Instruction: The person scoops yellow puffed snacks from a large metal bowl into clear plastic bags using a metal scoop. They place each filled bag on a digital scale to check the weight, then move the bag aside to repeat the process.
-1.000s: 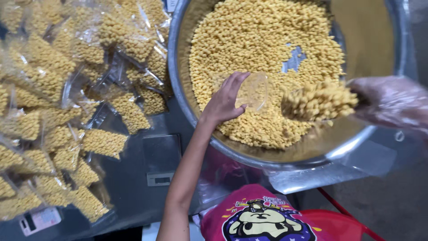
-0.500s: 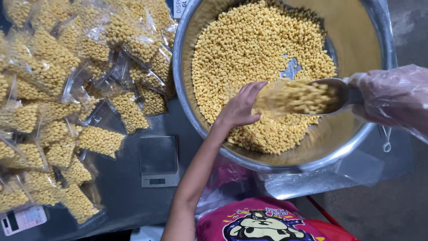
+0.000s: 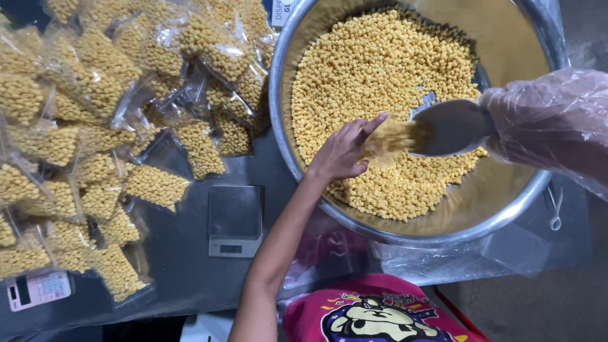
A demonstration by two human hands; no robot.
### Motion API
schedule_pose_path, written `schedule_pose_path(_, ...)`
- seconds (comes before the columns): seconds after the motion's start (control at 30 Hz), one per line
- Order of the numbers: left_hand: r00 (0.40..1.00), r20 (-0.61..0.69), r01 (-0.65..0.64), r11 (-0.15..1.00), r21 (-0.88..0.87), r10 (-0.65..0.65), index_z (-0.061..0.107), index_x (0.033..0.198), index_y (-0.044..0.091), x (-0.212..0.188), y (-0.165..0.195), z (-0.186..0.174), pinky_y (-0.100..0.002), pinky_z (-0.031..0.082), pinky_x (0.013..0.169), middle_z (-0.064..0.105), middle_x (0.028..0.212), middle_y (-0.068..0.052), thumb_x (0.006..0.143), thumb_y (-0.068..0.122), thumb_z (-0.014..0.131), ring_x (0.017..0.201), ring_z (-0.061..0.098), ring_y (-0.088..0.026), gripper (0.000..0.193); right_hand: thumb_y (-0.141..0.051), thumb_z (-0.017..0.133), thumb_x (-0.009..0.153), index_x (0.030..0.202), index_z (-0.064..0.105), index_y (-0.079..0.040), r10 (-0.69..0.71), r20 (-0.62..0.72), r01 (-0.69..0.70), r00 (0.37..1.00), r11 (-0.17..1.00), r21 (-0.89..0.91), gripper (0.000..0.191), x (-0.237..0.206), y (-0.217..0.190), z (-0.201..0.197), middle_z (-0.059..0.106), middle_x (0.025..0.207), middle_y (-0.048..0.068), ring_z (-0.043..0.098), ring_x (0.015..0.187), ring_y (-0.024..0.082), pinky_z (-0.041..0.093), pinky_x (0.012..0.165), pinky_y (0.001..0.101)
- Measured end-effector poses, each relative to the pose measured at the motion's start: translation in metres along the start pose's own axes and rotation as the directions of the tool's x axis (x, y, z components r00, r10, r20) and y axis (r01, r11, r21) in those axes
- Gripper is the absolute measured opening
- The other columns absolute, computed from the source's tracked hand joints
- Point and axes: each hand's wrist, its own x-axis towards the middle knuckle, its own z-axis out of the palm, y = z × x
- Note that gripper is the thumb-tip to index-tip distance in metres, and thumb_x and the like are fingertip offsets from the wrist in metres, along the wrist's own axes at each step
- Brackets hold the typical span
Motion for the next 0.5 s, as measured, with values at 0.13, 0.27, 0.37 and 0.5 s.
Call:
schedule_pose_path(0.13, 0.998, 0.047, -0.050, 0.986, 0.160, 0.043, 0.031, 0.156, 0.029, -0.005, 0.005, -0.015, -0.046, 0.058, 0.094, 0.057, 0.130, -0.023, 0.068, 0.023, 0.090, 0.109, 0.065, -0.038, 0.106, -0.041, 0.070, 0.089, 0.106, 0.070, -0.019, 0.022, 0.053, -0.024, 0.998, 0.999, 0.037, 0.028, -0.007, -0.003, -0.004, 0.070, 0.074, 0.003, 0.075, 0.064, 0.021, 0.061, 0.060, 0.0382)
schedule_pose_path(0.27, 0.998, 0.013, -0.057, 0.966, 0.253, 0.056, 0.055, 0.127, 0.015, -0.024, 0.011, -0.035, -0.049, 0.057, 0.086, 0.057, 0.134, -0.024, 0.073, 0.048, 0.089, 0.108, 0.067, -0.039, 0.072, -0.036, 0.075, 0.086, 0.109, 0.073, -0.024, 0.079, 0.110, -0.091, 0.991, 0.990, 0.112, 0.026, 0.005, 0.021, 0.041, 0.072, 0.073, 0.001, 0.074, 0.066, 0.019, 0.059, 0.064, 0.0362)
schedule_pose_path(0.37, 0.976, -0.009, 0.219, 0.970, 0.105, -0.219, 0.065, 0.121, 0.007, -0.040, 0.016, -0.044, -0.046, 0.057, 0.089, 0.062, 0.132, -0.016, 0.088, 0.031, 0.075, 0.106, 0.070, -0.036, 0.042, -0.031, 0.076, 0.087, 0.105, 0.074, -0.021, 0.052, 0.165, -0.106, 0.985, 0.936, 0.336, 0.021, 0.029, 0.039, 0.125, 0.073, 0.077, 0.004, 0.072, 0.069, 0.020, 0.058, 0.066, 0.0362)
schedule_pose_path(0.5, 0.947, -0.121, 0.300, 0.954, 0.005, -0.297, 0.066, 0.128, 0.003, -0.036, 0.022, -0.053, -0.042, 0.058, 0.092, 0.063, 0.133, -0.012, 0.084, -0.001, 0.057, 0.102, 0.071, -0.035, 0.046, -0.027, 0.075, 0.090, 0.103, 0.074, -0.016, 0.118, 0.090, -0.141, 0.989, 0.566, 0.812, 0.017, 0.060, 0.043, 0.258, 0.073, 0.082, 0.007, 0.070, 0.074, 0.023, 0.056, 0.069, 0.0369)
